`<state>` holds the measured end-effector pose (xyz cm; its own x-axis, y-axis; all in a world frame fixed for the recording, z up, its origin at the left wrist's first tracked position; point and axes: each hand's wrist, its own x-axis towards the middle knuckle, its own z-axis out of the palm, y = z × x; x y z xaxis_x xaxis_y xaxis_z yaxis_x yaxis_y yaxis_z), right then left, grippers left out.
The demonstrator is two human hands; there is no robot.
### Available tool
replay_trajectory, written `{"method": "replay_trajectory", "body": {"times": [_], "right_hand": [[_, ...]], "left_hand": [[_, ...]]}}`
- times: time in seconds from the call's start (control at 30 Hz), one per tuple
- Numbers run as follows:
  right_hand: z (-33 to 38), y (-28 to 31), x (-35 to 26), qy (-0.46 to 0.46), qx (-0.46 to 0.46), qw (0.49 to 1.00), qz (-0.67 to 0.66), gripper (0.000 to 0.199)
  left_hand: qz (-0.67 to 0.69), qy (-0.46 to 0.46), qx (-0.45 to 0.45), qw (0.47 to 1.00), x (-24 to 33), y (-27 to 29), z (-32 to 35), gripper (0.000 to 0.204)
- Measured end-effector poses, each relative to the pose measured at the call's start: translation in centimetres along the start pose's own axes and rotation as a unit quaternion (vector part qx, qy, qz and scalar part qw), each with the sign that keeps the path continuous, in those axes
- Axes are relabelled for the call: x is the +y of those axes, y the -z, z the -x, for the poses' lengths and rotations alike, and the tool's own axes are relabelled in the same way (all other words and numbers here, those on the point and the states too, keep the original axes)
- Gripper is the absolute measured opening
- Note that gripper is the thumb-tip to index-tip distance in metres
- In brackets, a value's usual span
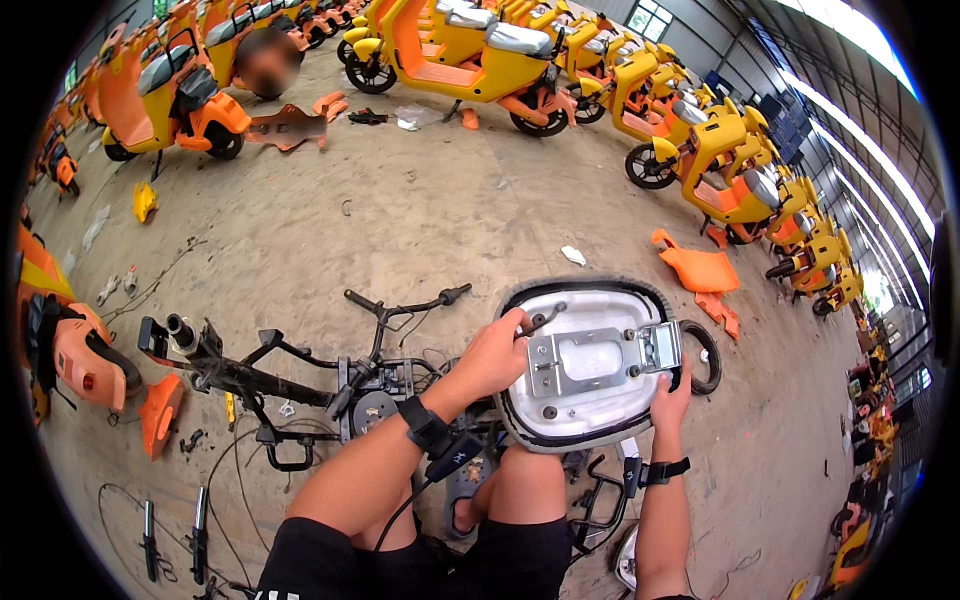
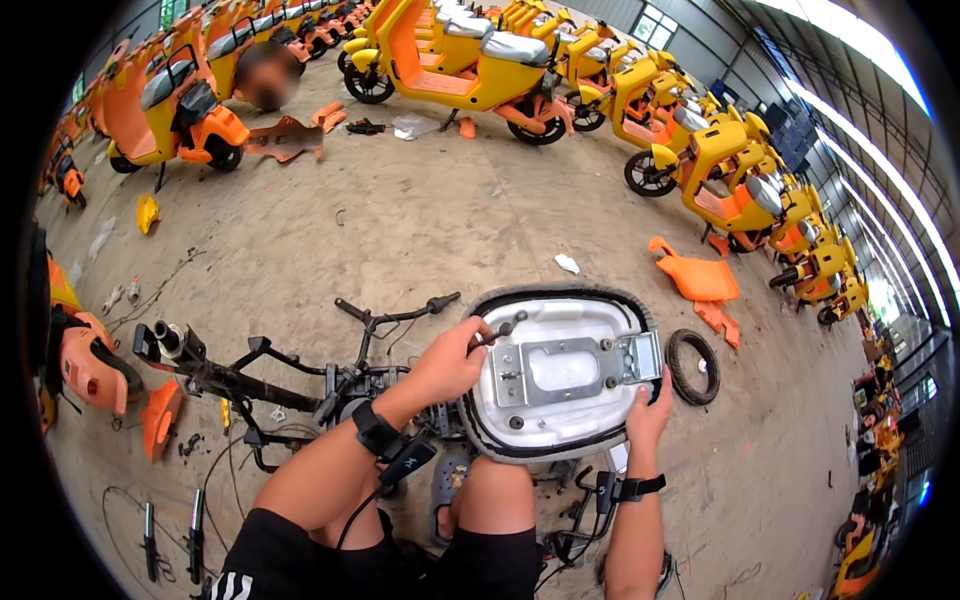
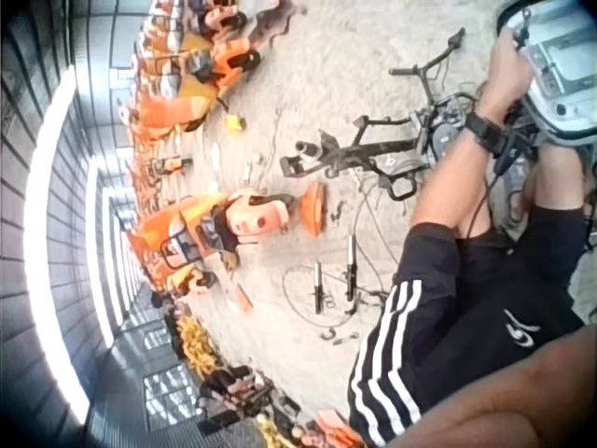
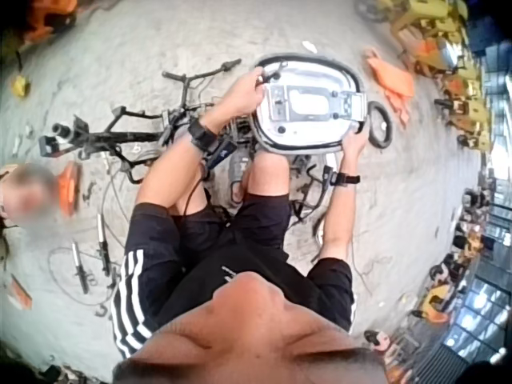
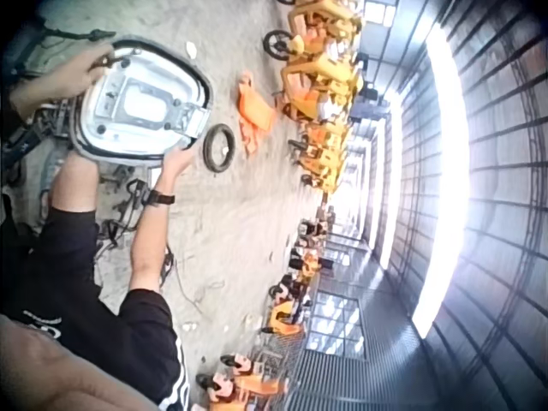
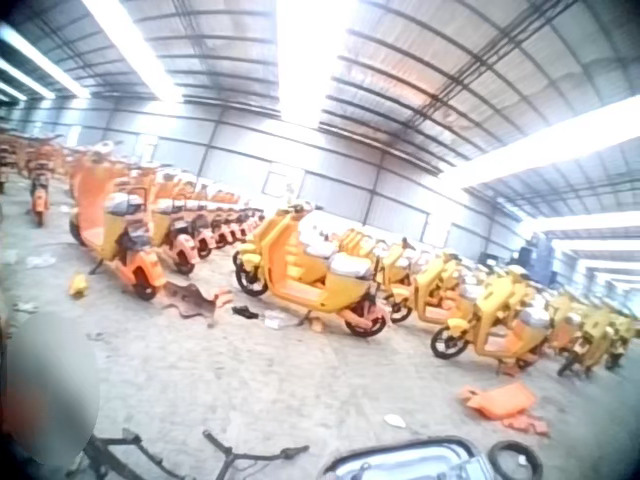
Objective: The person attaches a metal bracket to a scooter component by inserting screws and tightening them with a screwdriver, while routing a cable through the frame assembly.
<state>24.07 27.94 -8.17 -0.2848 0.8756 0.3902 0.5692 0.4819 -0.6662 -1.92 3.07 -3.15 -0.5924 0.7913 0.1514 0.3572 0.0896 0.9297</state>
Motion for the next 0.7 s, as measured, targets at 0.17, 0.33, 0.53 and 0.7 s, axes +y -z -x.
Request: {"method": "replay_trajectory", "body": {"times": [0.17,0.33,0.53,0.7], "right_hand": [[-0.1,0.2,0.1,0.015,0.013,1.0,-0.022,0.056],[0.1,0.0,-0.7,0.009,0.013,1.0,-0.006,0.057],[0.3,0.3,-0.2,-0.002,0.017,1.0,-0.012,0.058],[0.0,0.3,0.3,-0.01,0.016,1.0,-0.015,0.058]], "left_hand": [[-0.081,-0.062,-0.003,0.995,-1.0,-1.5,-2.1,0.021],[-0.154,-0.093,-0.101,0.979,-2.2,-1.8,-3.0,0.021],[-0.237,-0.125,-0.098,0.959,-0.9,-1.6,-2.8,0.017],[-0.286,-0.152,-0.076,0.943,-1.8,-2.3,-2.8,0.014]]}}
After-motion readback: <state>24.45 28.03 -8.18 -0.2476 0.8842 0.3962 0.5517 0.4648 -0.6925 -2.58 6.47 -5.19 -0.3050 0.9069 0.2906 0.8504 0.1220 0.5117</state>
